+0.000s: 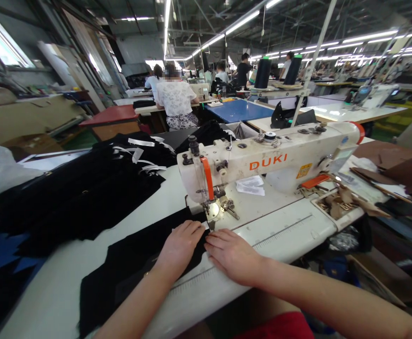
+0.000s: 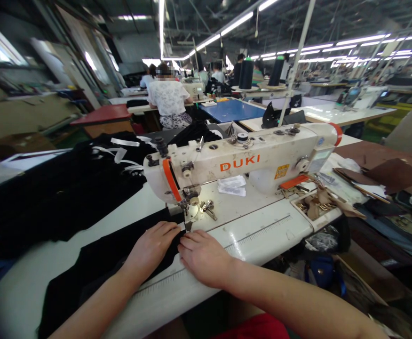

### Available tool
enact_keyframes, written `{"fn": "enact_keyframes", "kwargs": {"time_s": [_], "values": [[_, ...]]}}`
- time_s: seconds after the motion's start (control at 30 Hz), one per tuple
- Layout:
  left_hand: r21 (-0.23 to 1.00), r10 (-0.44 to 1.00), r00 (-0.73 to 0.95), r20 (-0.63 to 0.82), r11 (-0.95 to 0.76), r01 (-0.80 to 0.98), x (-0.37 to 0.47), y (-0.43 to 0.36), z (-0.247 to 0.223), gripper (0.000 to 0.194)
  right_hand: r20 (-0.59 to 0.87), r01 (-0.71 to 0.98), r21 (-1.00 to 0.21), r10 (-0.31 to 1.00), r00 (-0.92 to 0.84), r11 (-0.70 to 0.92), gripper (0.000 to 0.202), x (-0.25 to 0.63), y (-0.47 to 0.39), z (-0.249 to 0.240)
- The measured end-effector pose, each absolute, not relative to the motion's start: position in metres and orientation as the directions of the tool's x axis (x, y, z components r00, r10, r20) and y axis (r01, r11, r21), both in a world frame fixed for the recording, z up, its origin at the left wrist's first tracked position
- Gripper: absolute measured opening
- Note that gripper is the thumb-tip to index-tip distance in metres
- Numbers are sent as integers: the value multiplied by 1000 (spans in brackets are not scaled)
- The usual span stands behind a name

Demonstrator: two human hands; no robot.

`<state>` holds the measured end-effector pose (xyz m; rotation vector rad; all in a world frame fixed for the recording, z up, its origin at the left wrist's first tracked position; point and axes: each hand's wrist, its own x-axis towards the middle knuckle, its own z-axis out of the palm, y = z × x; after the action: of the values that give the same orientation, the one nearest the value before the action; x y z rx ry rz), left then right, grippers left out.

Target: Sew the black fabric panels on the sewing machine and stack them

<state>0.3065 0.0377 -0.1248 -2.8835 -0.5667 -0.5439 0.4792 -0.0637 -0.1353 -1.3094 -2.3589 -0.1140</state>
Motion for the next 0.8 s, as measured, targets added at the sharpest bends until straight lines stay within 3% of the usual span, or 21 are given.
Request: {"fn": "enact_keyframes", "kwargs": {"time_s": [0.37, 0.8], "values": [[-37, 283, 856, 433, -943, 330, 306, 41, -127, 32, 427, 824, -150, 787, -444, 546, 25, 480, -65, -137], [-83, 247, 853, 459, -945, 318, 305, 43, -130, 35, 418, 808, -185, 789, -451, 559, 26, 481, -65, -136]]}}
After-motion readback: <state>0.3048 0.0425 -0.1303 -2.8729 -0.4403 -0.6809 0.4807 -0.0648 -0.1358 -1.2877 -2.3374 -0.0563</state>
